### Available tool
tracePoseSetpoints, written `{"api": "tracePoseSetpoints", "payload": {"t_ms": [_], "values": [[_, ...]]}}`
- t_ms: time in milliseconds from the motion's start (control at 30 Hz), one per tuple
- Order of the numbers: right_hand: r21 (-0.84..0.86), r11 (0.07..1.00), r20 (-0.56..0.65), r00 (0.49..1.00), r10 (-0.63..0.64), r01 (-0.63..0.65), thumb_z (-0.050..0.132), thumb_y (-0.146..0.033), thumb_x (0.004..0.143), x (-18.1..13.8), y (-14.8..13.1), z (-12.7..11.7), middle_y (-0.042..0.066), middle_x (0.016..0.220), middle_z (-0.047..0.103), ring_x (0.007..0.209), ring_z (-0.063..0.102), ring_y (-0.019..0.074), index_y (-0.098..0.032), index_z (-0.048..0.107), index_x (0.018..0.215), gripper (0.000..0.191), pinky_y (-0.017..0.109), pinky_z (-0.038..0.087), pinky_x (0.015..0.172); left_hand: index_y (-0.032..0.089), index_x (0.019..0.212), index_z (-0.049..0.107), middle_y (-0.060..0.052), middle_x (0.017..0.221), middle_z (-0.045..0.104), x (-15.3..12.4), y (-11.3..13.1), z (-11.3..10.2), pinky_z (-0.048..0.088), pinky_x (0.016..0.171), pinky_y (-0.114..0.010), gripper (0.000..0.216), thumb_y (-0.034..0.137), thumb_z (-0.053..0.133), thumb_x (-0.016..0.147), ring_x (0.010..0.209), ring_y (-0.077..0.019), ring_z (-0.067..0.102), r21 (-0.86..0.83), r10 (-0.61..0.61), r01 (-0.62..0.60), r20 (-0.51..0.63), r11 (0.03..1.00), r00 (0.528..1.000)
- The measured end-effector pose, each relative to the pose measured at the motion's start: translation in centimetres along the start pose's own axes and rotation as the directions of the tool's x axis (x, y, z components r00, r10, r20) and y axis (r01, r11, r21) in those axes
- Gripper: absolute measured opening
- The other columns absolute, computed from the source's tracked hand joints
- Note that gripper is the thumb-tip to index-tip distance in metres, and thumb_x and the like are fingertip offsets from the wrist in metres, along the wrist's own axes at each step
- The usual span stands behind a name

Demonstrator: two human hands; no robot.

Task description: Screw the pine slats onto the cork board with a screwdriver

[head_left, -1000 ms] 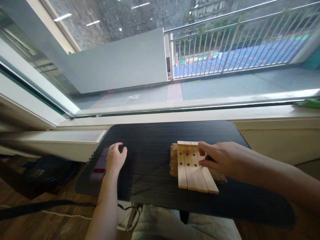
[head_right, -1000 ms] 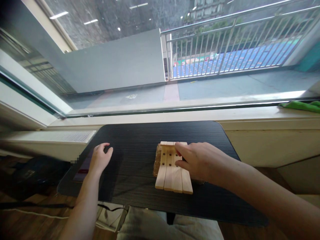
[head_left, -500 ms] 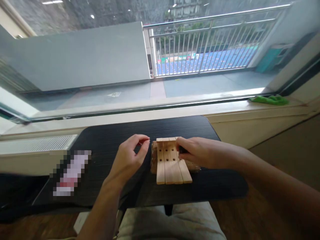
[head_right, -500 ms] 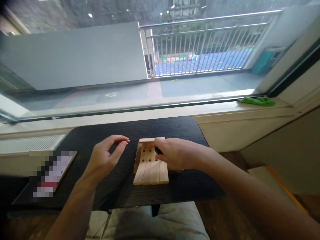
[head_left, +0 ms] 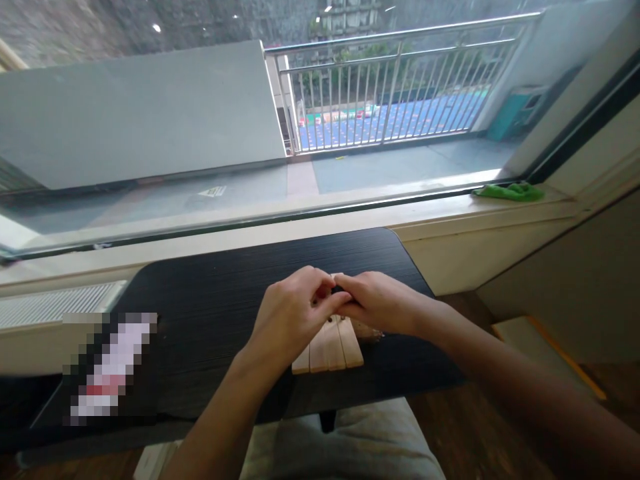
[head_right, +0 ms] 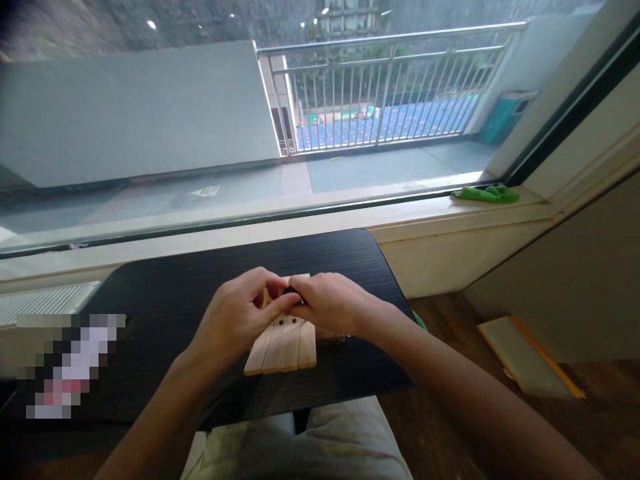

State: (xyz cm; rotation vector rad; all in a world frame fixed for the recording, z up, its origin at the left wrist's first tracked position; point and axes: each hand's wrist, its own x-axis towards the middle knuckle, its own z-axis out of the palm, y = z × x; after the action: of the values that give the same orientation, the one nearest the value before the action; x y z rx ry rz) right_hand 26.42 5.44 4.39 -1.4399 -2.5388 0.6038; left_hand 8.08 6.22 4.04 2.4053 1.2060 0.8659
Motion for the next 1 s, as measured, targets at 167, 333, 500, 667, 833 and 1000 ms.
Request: {"api": "tracePoseSetpoints", "payload": {"t_ms": [167, 333, 500, 667, 833, 1000], "values": [[0.065, 0.998, -0.113, 0.994, -0.006, 0.014, 0.06, -0.034, 0.093, 0.1, 0.7, 1.1, 0.003, 0.078, 0.069, 0.065, 0.058, 0.0152, -0.018, 0.065, 0.099, 0.018, 0.026, 0.029, 0.06, 0.018, 0.073, 0.065, 0.002, 0.066, 0.06, 0.1, 0.2, 0.4, 0.036, 0.052, -0.024, 0.025, 0.04, 0.07, 0.086, 0.055, -0.011, 0.053, 0.081, 0.053, -0.049, -0.056, 0.996, 0.997], [0.227, 0.972, -0.115, 0.992, -0.041, 0.066, 0.068, -0.026, 0.084, -0.8, 2.1, 0.9, -0.001, 0.072, 0.064, 0.062, 0.051, 0.0116, -0.018, 0.068, 0.091, 0.011, 0.024, 0.032, 0.058, 0.019, 0.074, 0.064, 0.002, 0.066, 0.061, -0.2, 0.6, 1.0, 0.036, 0.05, -0.023, 0.024, 0.037, 0.066, 0.088, 0.054, -0.0105, 0.052, 0.104, 0.063, -0.053, -0.094, 0.993, 0.994], [0.569, 0.817, -0.312, 0.943, 0.111, 0.092, 0.059, -0.028, 0.088, -1.7, 4.9, 2.2, 0.002, 0.081, 0.064, 0.067, 0.055, 0.0123, -0.017, 0.066, 0.103, 0.021, 0.026, 0.045, 0.062, 0.019, 0.083, 0.067, 0.0, 0.071, 0.067, -0.7, 0.4, 1.4, 0.043, 0.052, -0.023, 0.018, 0.036, 0.066, 0.09, 0.058, -0.0114, 0.057, 0.076, 0.128, -0.117, -0.157, 0.99, 0.979], [0.622, 0.782, -0.454, 0.833, 0.317, 0.041, 0.056, -0.028, 0.086, -0.2, 6.7, 4.9, 0.004, 0.088, 0.065, 0.079, 0.06, 0.0158, -0.018, 0.064, 0.094, 0.015, 0.03, 0.05, 0.072, 0.019, 0.089, 0.067, -0.002, 0.079, 0.073, -1.0, 0.1, 1.6, 0.051, 0.059, -0.024, 0.014, 0.032, 0.066, 0.09, 0.066, -0.0133, 0.065, 0.069, 0.2, -0.19, -0.192, 0.979, 0.961], [0.635, 0.772, -0.484, 0.782, 0.394, 0.004, 0.055, -0.027, 0.084, 1.4, 7.8, 6.7, 0.006, 0.092, 0.066, 0.084, 0.062, 0.0172, -0.018, 0.064, 0.091, 0.015, 0.033, 0.05, 0.079, 0.018, 0.09, 0.069, -0.004, 0.085, 0.076, -1.0, 0.0, 1.5, 0.055, 0.065, -0.024, 0.012, 0.029, 0.067, 0.09, 0.071, -0.0138, 0.069, 0.066, 0.236, -0.228, -0.19, 0.972, 0.953], [0.672, 0.74, -0.428, 0.809, 0.403, -0.014, 0.055, -0.029, 0.086, 1.5, 8.0, 7.9, 0.005, 0.09, 0.067, 0.084, 0.062, 0.0173, -0.019, 0.062, 0.092, 0.014, 0.033, 0.05, 0.079, 0.019, 0.091, 0.07, -0.002, 0.083, 0.076, -1.3, 0.0, 1.2, 0.058, 0.067, -0.024, 0.01, 0.029, 0.067, 0.09, 0.068, -0.0127, 0.069, 0.042, 0.203, -0.198, -0.193, 0.979, 0.96]]}}
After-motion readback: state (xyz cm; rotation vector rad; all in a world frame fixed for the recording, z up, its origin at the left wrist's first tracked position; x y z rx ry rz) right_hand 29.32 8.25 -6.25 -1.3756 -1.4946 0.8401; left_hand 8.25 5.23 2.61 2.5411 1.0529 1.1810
